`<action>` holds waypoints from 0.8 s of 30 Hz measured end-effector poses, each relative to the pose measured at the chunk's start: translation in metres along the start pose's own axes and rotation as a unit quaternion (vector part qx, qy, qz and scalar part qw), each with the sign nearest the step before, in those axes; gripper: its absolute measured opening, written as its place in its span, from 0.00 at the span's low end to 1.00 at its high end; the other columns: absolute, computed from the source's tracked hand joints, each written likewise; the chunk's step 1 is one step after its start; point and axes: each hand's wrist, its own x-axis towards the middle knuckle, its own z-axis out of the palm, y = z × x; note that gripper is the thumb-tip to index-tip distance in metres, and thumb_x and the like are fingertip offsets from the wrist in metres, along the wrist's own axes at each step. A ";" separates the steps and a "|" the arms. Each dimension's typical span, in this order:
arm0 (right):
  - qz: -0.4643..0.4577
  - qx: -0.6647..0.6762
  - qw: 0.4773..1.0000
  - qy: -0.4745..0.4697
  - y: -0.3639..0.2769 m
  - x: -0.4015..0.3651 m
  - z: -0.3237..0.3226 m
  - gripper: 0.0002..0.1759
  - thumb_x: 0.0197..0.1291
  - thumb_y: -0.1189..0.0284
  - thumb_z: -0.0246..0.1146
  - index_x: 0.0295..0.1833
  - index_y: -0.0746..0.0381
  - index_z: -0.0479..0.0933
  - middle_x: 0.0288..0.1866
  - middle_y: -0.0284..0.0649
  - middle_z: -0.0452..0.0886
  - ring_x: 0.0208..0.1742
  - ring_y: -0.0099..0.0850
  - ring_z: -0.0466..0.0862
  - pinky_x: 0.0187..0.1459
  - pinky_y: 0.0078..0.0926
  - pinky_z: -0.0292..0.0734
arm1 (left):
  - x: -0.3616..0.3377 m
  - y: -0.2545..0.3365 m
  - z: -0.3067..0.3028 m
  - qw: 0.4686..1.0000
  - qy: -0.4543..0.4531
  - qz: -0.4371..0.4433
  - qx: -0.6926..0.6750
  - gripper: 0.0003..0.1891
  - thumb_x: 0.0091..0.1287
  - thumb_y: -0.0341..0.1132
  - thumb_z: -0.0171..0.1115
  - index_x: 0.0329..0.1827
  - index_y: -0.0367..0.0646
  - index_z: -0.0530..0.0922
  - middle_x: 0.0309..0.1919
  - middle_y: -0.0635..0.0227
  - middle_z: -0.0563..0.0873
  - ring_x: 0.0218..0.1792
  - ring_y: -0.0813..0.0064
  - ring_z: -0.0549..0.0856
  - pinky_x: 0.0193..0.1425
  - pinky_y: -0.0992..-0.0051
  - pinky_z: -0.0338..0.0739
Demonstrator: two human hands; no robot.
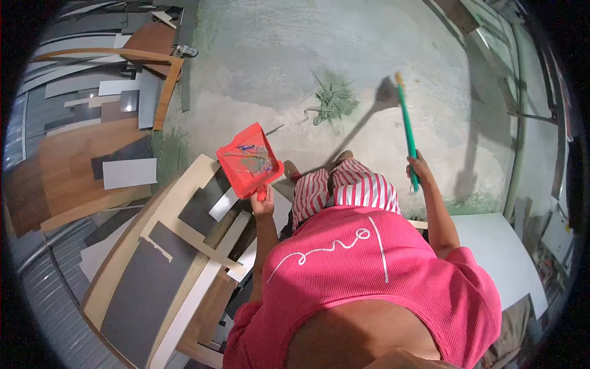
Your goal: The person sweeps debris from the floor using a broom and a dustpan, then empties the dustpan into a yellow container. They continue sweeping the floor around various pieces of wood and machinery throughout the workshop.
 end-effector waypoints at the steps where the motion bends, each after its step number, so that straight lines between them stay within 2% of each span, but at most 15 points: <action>1: -0.016 0.012 1.000 0.002 0.003 0.026 -0.002 0.14 0.49 0.69 0.52 0.41 0.59 0.59 0.15 0.35 0.64 0.11 0.24 0.67 0.11 0.21 0.64 | -0.013 -0.002 0.001 1.000 -0.002 0.019 0.005 0.18 0.54 0.35 0.48 0.49 0.41 0.67 0.45 0.63 0.74 0.47 0.63 0.74 0.52 0.66 0.70; 2: -0.031 0.024 0.999 0.005 0.003 0.054 -0.006 0.12 0.50 0.68 0.52 0.37 0.59 0.58 0.15 0.35 0.64 0.11 0.25 0.67 0.10 0.22 0.64 | -0.011 0.002 -0.018 1.000 0.001 0.023 0.005 0.18 0.54 0.35 0.48 0.49 0.41 0.67 0.45 0.63 0.74 0.47 0.63 0.74 0.52 0.66 0.70; 4: -0.064 0.147 0.986 -0.038 -0.003 0.104 -0.011 0.11 0.51 0.66 0.52 0.34 0.60 0.59 0.13 0.34 0.64 0.10 0.27 0.67 0.10 0.22 0.63 | -0.002 0.009 -0.067 0.977 -0.208 0.020 0.043 0.18 0.54 0.34 0.48 0.48 0.40 0.67 0.45 0.62 0.74 0.46 0.62 0.75 0.47 0.66 0.74; 5: 0.003 0.186 0.982 -0.027 -0.013 0.131 -0.006 0.11 0.50 0.66 0.52 0.32 0.59 0.60 0.12 0.35 0.63 0.10 0.27 0.67 0.10 0.23 0.63 | -0.011 -0.004 -0.074 0.857 -0.091 0.292 0.415 0.18 0.52 0.31 0.48 0.47 0.39 0.67 0.44 0.60 0.74 0.43 0.61 0.76 0.42 0.66 0.76; 6: 0.070 0.225 0.972 -0.016 -0.022 0.156 0.002 0.10 0.50 0.65 0.52 0.31 0.59 0.60 0.11 0.35 0.63 0.10 0.28 0.67 0.10 0.23 0.63 | -0.023 -0.006 -0.067 0.855 -0.087 0.296 0.417 0.18 0.52 0.31 0.48 0.47 0.39 0.67 0.44 0.60 0.74 0.43 0.61 0.76 0.42 0.66 0.76; 7: 0.056 0.194 0.978 -0.042 -0.026 0.171 0.013 0.10 0.50 0.65 0.53 0.29 0.58 0.61 0.11 0.35 0.63 0.10 0.28 0.67 0.10 0.24 0.63 | -0.040 -0.004 -0.050 0.960 -0.021 0.198 0.196 0.18 0.50 0.31 0.49 0.47 0.38 0.67 0.43 0.59 0.75 0.42 0.60 0.76 0.42 0.66 0.77; 8: 0.040 0.163 0.983 -0.068 -0.030 0.182 0.027 0.10 0.49 0.65 0.53 0.27 0.58 0.61 0.11 0.35 0.63 0.10 0.28 0.67 0.10 0.25 0.63 | -0.053 -0.003 -0.038 0.994 0.044 0.087 -0.041 0.19 0.49 0.30 0.50 0.46 0.38 0.68 0.42 0.57 0.75 0.41 0.60 0.77 0.42 0.66 0.77; 10: -0.006 0.157 0.985 -0.077 -0.046 0.185 0.068 0.10 0.47 0.65 0.54 0.27 0.58 0.62 0.11 0.35 0.63 0.10 0.28 0.67 0.11 0.26 0.64 | -0.071 -0.001 -0.037 0.993 0.071 0.087 -0.047 0.20 0.47 0.30 0.52 0.46 0.38 0.68 0.41 0.57 0.75 0.39 0.60 0.77 0.41 0.66 0.78; 12: -0.012 0.120 0.991 -0.059 -0.064 0.185 0.103 0.11 0.45 0.66 0.55 0.30 0.60 0.62 0.14 0.36 0.66 0.12 0.28 0.68 0.13 0.27 0.66 | -0.086 -0.002 -0.037 0.990 0.098 0.086 -0.053 0.20 0.46 0.29 0.53 0.46 0.37 0.68 0.40 0.56 0.76 0.38 0.60 0.78 0.40 0.67 0.78; 14: -0.027 -0.041 0.999 -0.015 -0.048 0.254 0.127 0.15 0.44 0.68 0.55 0.36 0.64 0.62 0.19 0.38 0.67 0.14 0.29 0.69 0.14 0.28 0.67 | -0.095 -0.013 -0.024 0.984 0.078 0.160 0.019 0.21 0.46 0.31 0.56 0.45 0.37 0.68 0.39 0.58 0.77 0.36 0.61 0.79 0.40 0.68 0.79; 15: -0.025 -0.040 0.999 -0.017 -0.053 0.264 0.135 0.15 0.44 0.68 0.55 0.36 0.64 0.62 0.19 0.38 0.67 0.14 0.29 0.69 0.14 0.28 0.67 | -0.099 -0.016 -0.018 0.983 0.080 0.162 0.022 0.21 0.46 0.31 0.56 0.45 0.37 0.68 0.39 0.58 0.77 0.36 0.61 0.79 0.40 0.68 0.79; 17: -0.056 -0.196 0.979 0.006 -0.058 0.274 0.161 0.19 0.44 0.69 0.54 0.42 0.66 0.60 0.25 0.43 0.70 0.17 0.30 0.71 0.17 0.30 0.68 | -0.104 -0.017 -0.013 0.979 0.143 0.142 0.022 0.20 0.47 0.33 0.57 0.45 0.37 0.68 0.39 0.58 0.77 0.37 0.61 0.79 0.41 0.68 0.78; 18: -0.052 -0.196 0.979 0.003 -0.060 0.276 0.166 0.19 0.44 0.69 0.54 0.42 0.66 0.60 0.25 0.43 0.70 0.17 0.30 0.71 0.17 0.30 0.68 | -0.103 -0.017 -0.014 0.978 0.146 0.144 0.024 0.20 0.47 0.33 0.57 0.45 0.37 0.68 0.39 0.58 0.77 0.37 0.61 0.79 0.41 0.68 0.78; 20: -0.101 -0.308 0.946 0.020 -0.072 0.273 0.173 0.22 0.44 0.69 0.54 0.45 0.67 0.59 0.26 0.46 0.72 0.18 0.33 0.74 0.20 0.32 0.70 | -0.097 -0.015 -0.027 0.991 0.061 0.120 0.015 0.19 0.49 0.33 0.55 0.45 0.37 0.68 0.40 0.58 0.77 0.37 0.60 0.79 0.42 0.68 0.78; 24: -0.077 -0.274 0.959 -0.017 -0.084 0.219 0.167 0.23 0.44 0.69 0.53 0.47 0.66 0.59 0.25 0.48 0.74 0.21 0.37 0.76 0.23 0.33 0.72 | -0.094 -0.017 -0.025 0.991 0.095 0.088 -0.023 0.18 0.49 0.31 0.54 0.45 0.37 0.68 0.40 0.57 0.77 0.38 0.60 0.79 0.43 0.67 0.77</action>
